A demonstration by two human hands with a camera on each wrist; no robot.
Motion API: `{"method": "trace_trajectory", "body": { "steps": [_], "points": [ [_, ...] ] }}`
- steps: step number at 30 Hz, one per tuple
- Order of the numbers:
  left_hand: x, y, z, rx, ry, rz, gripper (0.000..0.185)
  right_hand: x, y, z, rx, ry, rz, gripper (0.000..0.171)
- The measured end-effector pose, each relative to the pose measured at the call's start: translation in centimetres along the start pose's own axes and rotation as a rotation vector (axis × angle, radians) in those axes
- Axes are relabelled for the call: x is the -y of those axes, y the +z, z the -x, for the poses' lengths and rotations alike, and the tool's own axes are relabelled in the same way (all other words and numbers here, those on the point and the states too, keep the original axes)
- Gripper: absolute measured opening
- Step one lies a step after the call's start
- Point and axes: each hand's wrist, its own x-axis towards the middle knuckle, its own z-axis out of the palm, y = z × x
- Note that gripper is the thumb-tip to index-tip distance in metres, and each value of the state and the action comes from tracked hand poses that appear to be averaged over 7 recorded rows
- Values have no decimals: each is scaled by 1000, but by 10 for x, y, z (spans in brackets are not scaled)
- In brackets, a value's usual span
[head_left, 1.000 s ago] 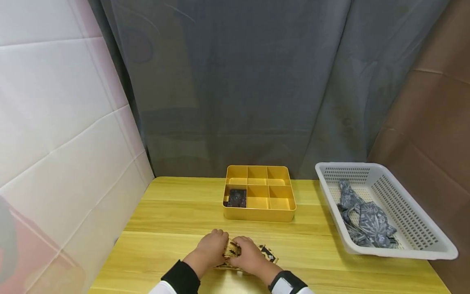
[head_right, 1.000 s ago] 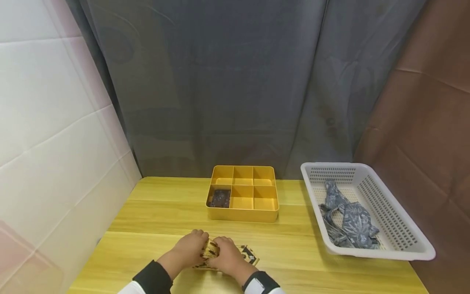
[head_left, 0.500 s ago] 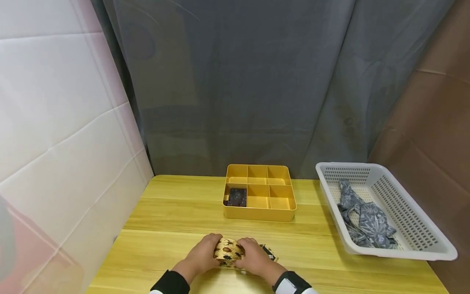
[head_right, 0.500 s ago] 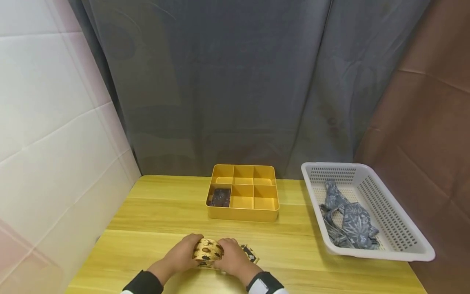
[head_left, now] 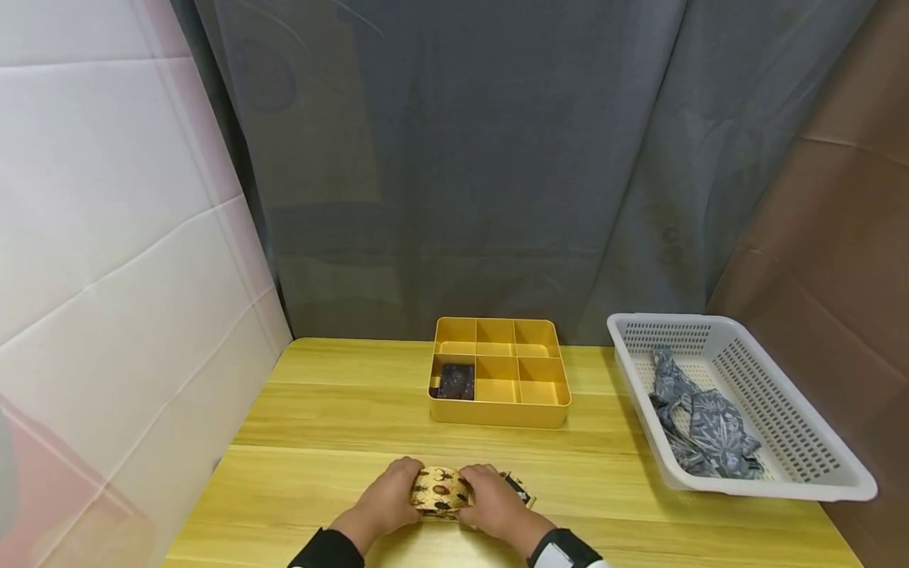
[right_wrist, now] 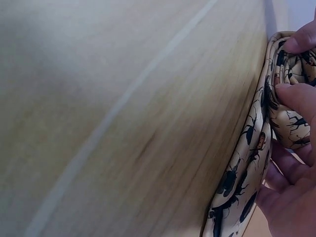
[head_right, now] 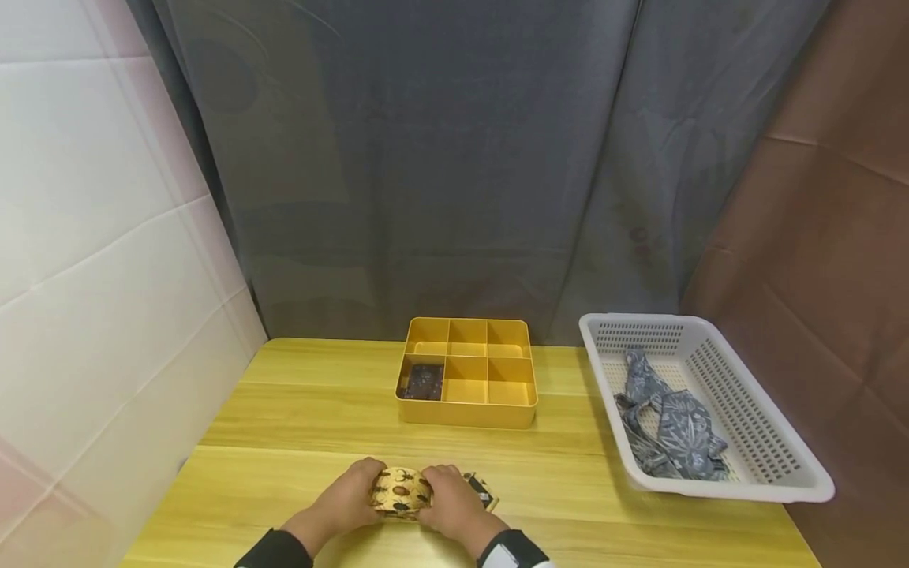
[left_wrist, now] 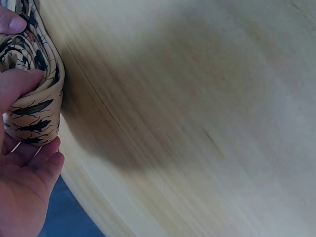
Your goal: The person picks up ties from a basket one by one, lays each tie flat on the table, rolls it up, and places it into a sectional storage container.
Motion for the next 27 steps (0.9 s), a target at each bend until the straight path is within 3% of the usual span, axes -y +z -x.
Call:
{"method": "trace_trajectory", "body": {
  "steps": [11, 27],
  "points": [
    [8, 2, 0, -18, -4, 55, 65, 2, 0, -1, 11, -2, -4, 49],
    [-2, -19, 2, -1, 63, 32, 55, 11, 6, -9, -12, -23, 27, 44]
  ]
}}
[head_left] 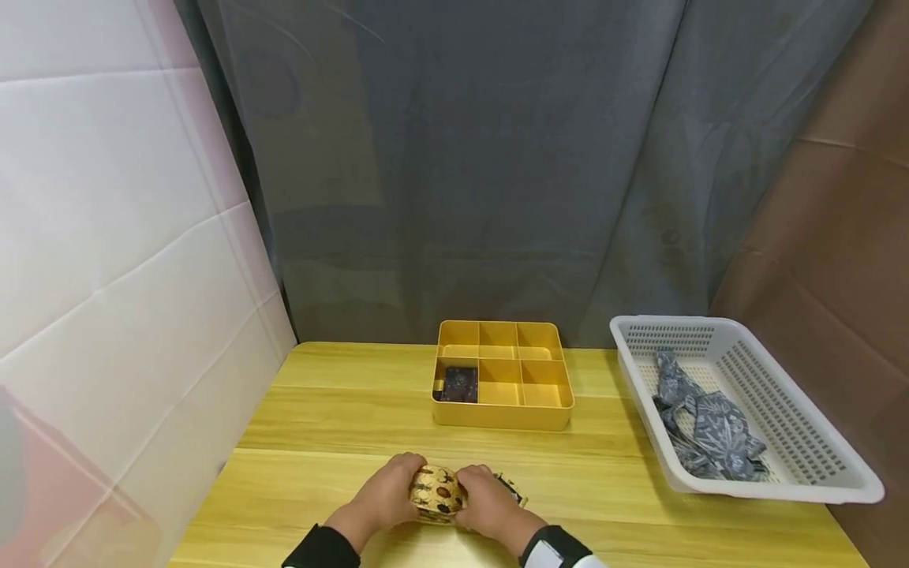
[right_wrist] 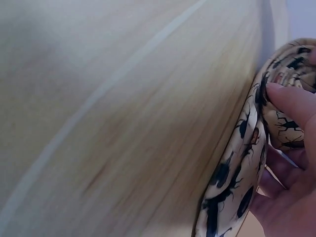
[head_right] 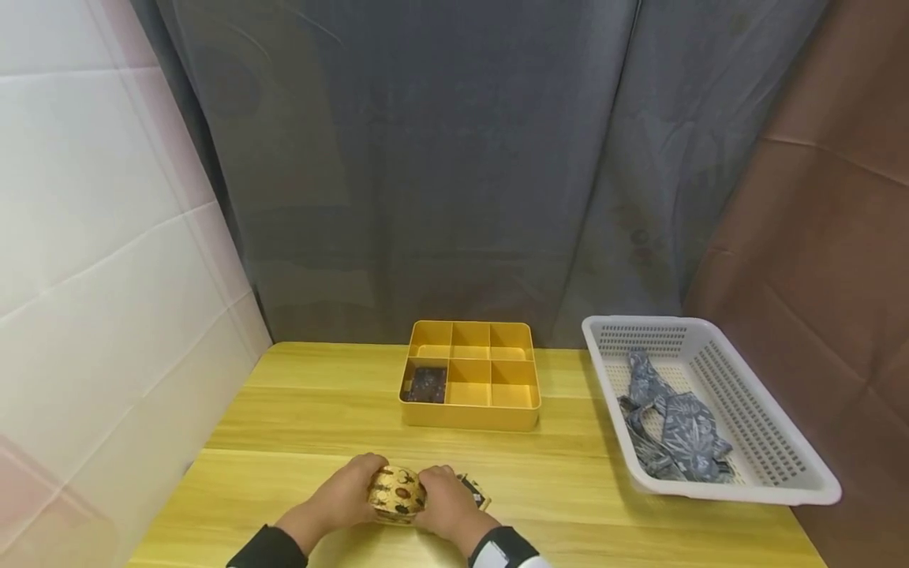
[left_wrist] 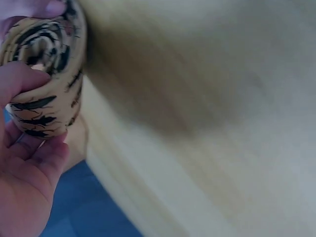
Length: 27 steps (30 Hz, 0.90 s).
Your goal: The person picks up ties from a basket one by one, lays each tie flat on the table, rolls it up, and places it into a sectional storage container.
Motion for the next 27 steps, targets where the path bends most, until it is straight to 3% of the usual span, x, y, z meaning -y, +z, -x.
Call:
{"method": "trace_trajectory", "body": {
  "steps": [5, 14, 21, 27],
  "points": [
    [-13, -7, -4, -5, 41, -120, 48, 2, 6, -4, -24, 10, 36, 47],
    [-42, -8, -17, 0, 60, -459, 43, 1, 9, -7, -36, 33, 73, 65],
    [-60, -5, -23, 41, 7, -581, 26, 7, -3, -1, -5, 40, -73, 78],
    [-72, 1, -27, 69, -33, -748, 32, 19, -11, 2, -57, 18, -127, 80]
  ]
}}
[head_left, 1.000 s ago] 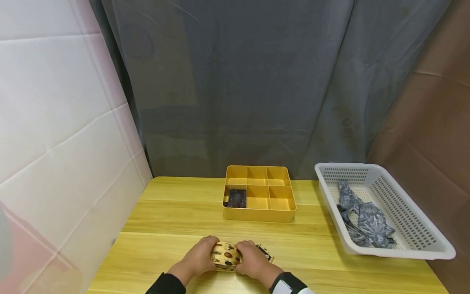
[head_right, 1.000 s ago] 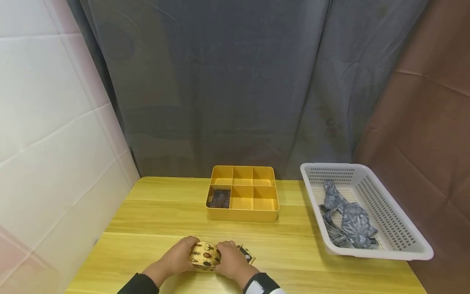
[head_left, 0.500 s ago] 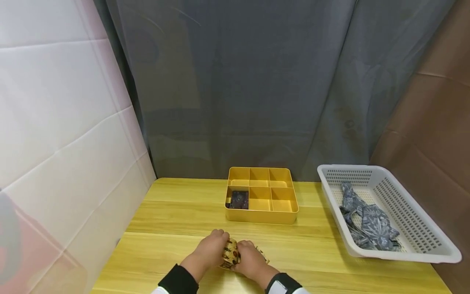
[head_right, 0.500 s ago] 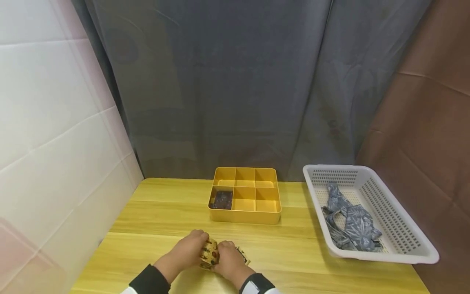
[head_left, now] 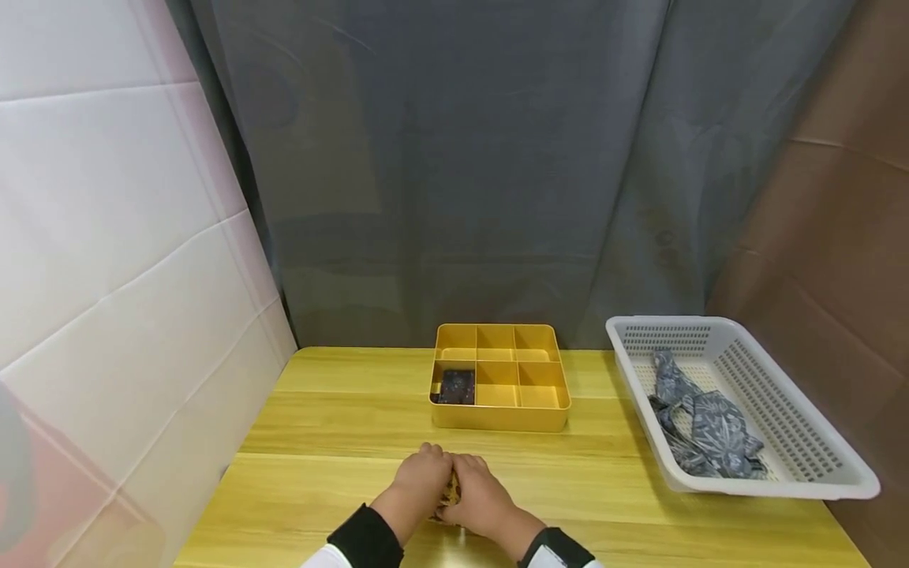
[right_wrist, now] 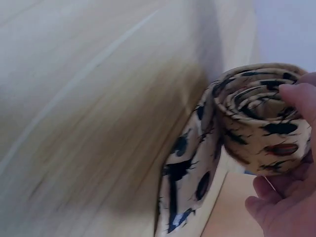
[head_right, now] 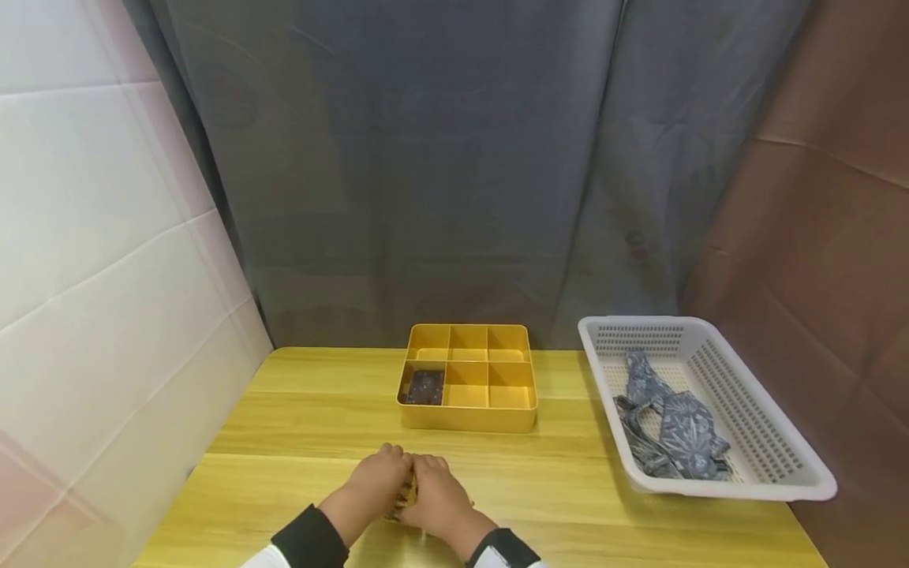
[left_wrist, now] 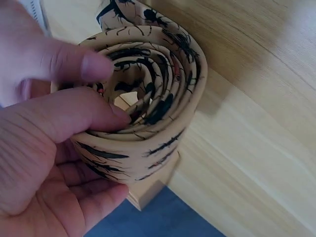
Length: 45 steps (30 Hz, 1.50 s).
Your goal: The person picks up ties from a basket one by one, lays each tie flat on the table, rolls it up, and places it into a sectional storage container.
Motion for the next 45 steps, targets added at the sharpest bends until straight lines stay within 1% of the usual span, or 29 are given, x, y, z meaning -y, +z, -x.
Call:
{"method": "trace_trajectory", "body": {
  "steps": [3, 6, 8, 11, 14, 18, 20, 23, 25, 28, 32, 36, 41, 45],
  "points": [
    [-5, 1, -3, 10, -1, -62, 39, 2, 0, 0, -34, -6, 4, 75],
    [-6, 3, -5, 26, 15, -94, 43, -1, 2, 0, -61, 5, 7, 71],
    [-6, 4, -6, 25, 31, -91, 45, -5, 4, 0, -70, 13, 6, 68],
    [-2, 9, -6, 7, 47, -38, 44, -13, 3, 0, -63, 22, -16, 57],
    [4, 15, -5, -17, 65, 53, 42, -20, 1, 2, -48, 18, -39, 49],
    [12, 24, -4, -43, 78, 180, 47, -29, -2, 6, -31, 17, -52, 47],
    [16, 29, -2, -41, 79, 230, 52, -32, -3, 8, -22, 24, -52, 48],
    [20, 33, 1, -42, 84, 289, 52, -36, -2, 9, -15, 41, -51, 47],
    [21, 35, 3, -53, 93, 310, 50, -38, -1, 11, -16, 53, -37, 47],
    [22, 39, 5, -102, 106, 331, 48, -43, 3, 13, -33, 57, 8, 48],
    [21, 44, 6, -146, 113, 340, 48, -47, 5, 15, -54, 46, 61, 47],
    [20, 43, 7, -122, 100, 348, 48, -47, 3, 15, -51, 34, 82, 47],
    [17, 42, 8, -67, 83, 369, 47, -48, -2, 15, -20, 22, 89, 46],
    [16, 46, 9, -65, 72, 396, 49, -50, -4, 14, 5, 17, 75, 47]
  ]
}}
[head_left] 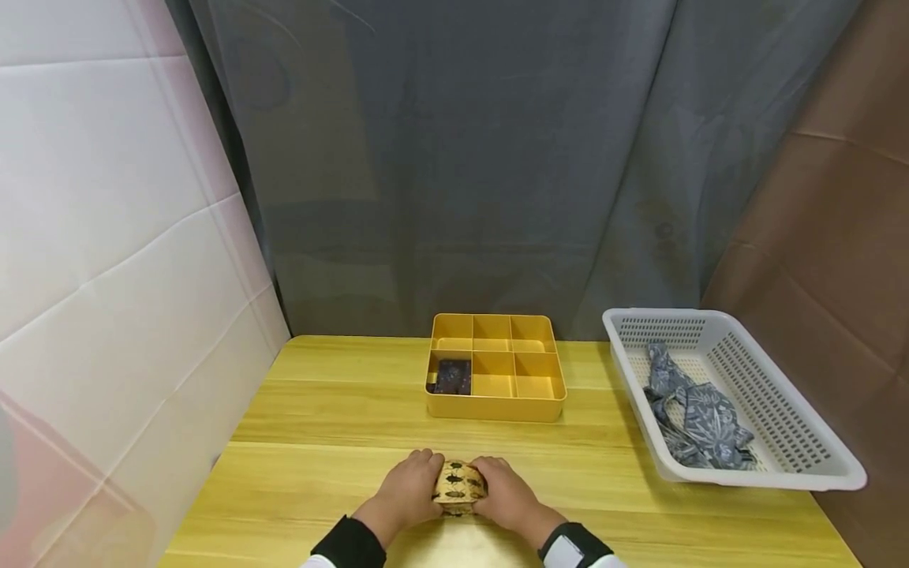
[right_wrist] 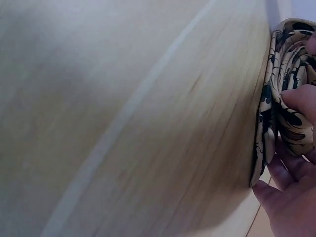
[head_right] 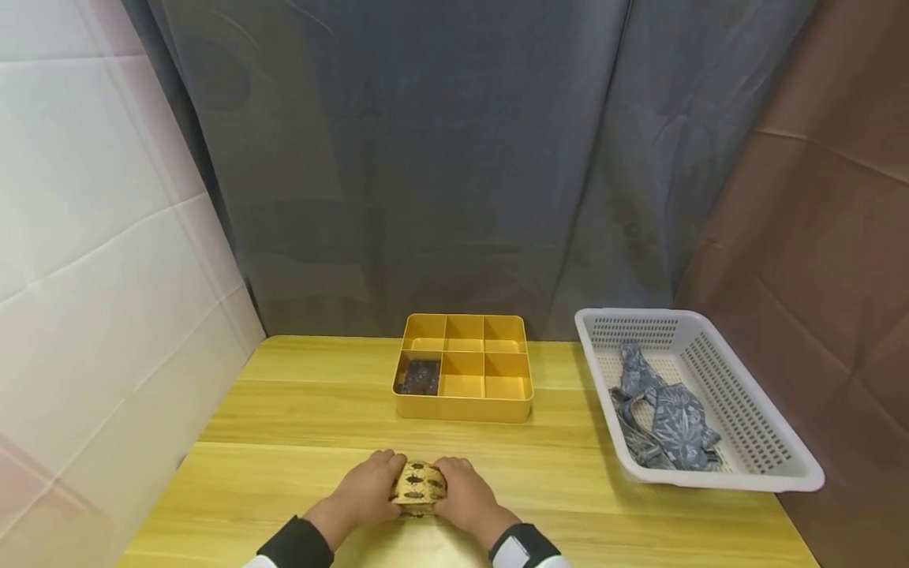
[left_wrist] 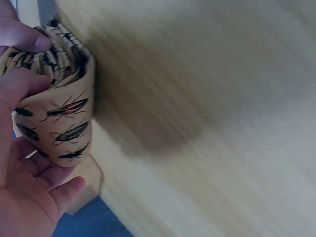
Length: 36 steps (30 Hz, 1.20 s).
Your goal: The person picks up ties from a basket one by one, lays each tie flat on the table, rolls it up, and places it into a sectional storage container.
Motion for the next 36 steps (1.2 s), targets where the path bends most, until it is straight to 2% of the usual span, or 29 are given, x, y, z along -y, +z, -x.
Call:
{"method": "trace_trajectory", "body": {
  "steps": [7, 14, 23, 27, 36],
  "points": [
    [5, 9, 4, 12, -58, 92, 62, -2, 3, 1, -1, -4, -6, 47],
    [4, 6, 3, -22, -58, 165, 61, 1, 2, 1, -6, 10, 7, 46],
    [1, 2, 2, -31, -47, 148, 54, 8, -2, -1, 6, 3, 80, 48],
    [1, 2, 2, -16, -65, 151, 51, 11, -5, -2, 6, 0, 85, 51],
    [11, 19, 9, -27, -174, 365, 57, 14, -2, -1, 0, 34, 74, 48]
  ]
}}
